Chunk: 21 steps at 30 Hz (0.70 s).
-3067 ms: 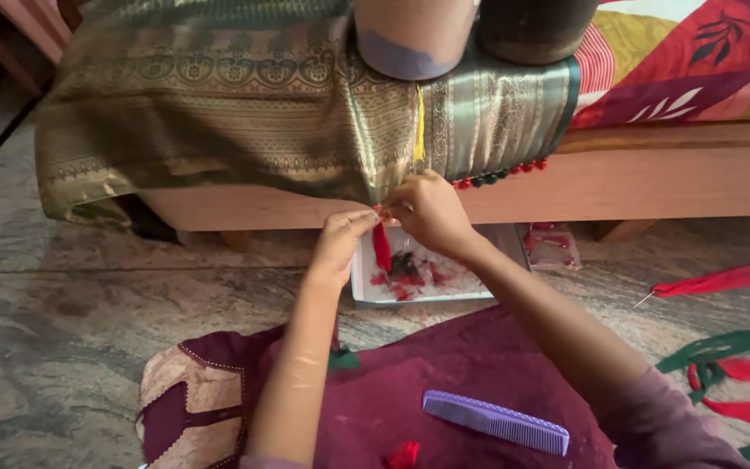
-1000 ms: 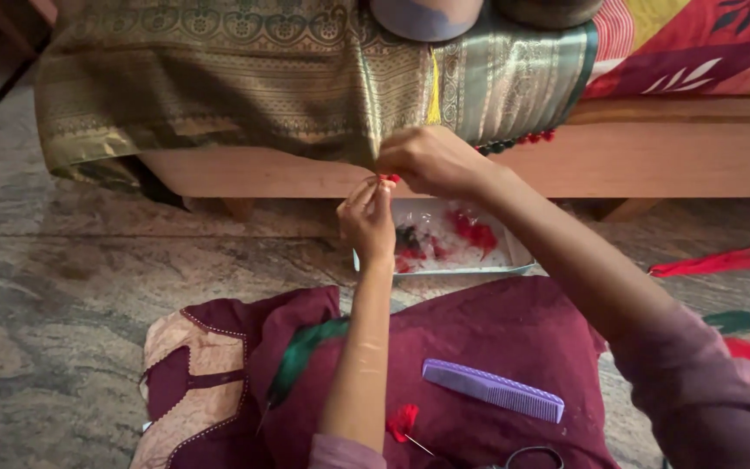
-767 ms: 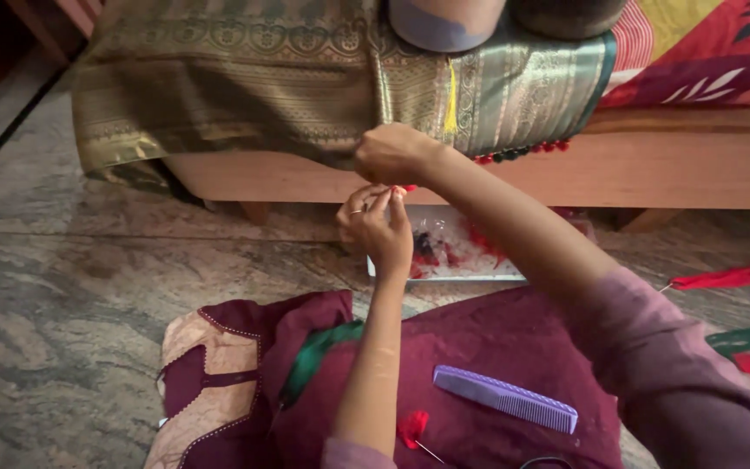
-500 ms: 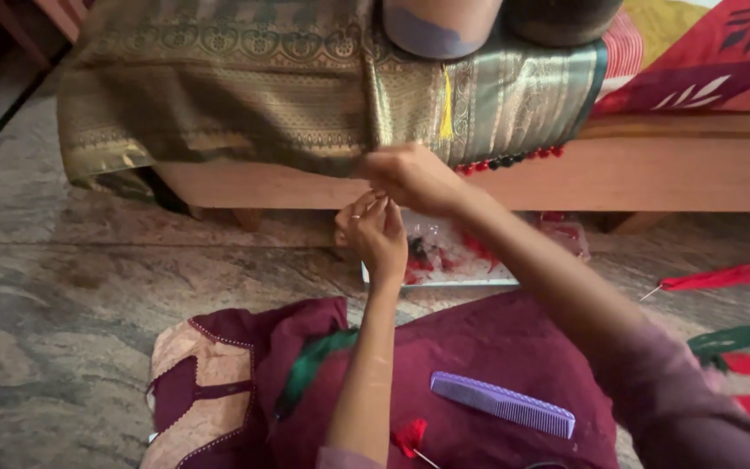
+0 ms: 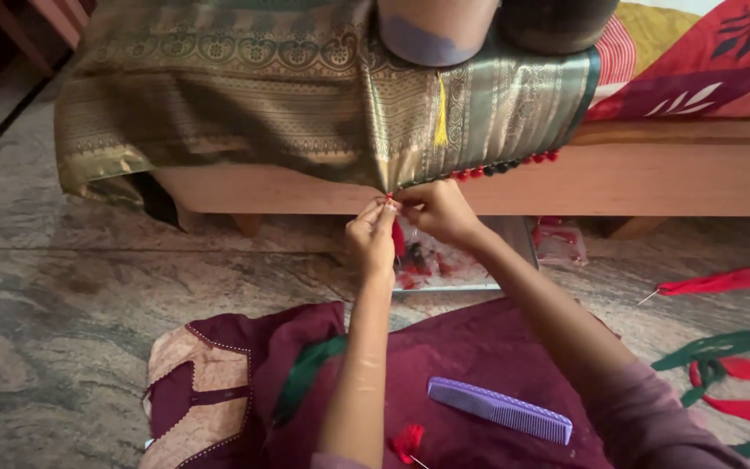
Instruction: Attaching decorative pom-poms and tassels to a saree border using thread and scissors.
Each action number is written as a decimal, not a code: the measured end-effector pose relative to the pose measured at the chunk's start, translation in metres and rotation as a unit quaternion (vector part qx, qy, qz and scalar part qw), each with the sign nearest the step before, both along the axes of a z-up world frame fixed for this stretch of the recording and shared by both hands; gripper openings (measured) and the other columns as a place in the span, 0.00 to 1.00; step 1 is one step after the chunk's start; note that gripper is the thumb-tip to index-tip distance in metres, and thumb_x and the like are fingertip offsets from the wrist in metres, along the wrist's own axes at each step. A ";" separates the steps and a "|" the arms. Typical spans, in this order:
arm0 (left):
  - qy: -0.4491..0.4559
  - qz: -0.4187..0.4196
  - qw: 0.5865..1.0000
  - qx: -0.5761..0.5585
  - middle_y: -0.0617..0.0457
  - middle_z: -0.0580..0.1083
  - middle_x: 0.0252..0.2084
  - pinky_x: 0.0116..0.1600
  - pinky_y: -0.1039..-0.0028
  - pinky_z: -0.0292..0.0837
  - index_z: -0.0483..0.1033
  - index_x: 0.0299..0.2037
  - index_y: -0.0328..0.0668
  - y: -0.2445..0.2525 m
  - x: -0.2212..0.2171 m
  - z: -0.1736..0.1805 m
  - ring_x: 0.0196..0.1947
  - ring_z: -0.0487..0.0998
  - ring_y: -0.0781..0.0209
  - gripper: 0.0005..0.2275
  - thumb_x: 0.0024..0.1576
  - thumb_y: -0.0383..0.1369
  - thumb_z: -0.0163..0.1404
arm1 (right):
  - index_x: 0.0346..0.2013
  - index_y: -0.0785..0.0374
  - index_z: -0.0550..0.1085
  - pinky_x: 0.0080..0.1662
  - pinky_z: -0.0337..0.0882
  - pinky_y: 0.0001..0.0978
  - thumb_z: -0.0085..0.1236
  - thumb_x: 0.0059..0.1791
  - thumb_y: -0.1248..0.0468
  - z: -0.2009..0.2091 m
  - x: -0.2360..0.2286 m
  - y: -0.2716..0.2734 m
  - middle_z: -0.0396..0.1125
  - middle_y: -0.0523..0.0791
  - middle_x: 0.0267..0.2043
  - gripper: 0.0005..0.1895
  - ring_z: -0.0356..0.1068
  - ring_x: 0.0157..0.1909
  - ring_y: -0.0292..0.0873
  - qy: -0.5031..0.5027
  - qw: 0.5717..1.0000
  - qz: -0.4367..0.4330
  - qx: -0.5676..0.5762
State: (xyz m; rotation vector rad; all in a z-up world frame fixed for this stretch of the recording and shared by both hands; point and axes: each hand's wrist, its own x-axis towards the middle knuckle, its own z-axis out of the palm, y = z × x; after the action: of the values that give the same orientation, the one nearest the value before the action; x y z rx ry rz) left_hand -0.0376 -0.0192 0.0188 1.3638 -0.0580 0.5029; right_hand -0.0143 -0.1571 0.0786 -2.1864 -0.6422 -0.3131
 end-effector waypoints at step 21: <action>-0.100 0.214 0.932 0.275 0.54 0.78 0.46 0.60 0.64 0.64 0.84 0.39 0.45 0.006 -0.014 0.004 0.54 0.71 0.52 0.07 0.60 0.36 0.56 | 0.31 0.62 0.81 0.34 0.76 0.39 0.62 0.42 0.67 0.092 0.017 0.041 0.75 0.47 0.32 0.04 0.76 0.37 0.46 -0.306 0.903 0.207 -0.220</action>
State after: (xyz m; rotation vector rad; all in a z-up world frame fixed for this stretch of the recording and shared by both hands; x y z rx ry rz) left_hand -0.0517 -0.0131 0.0226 1.8829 -0.0716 1.0513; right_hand 0.0027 -0.1166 0.1702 -2.2782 -1.6372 -0.6893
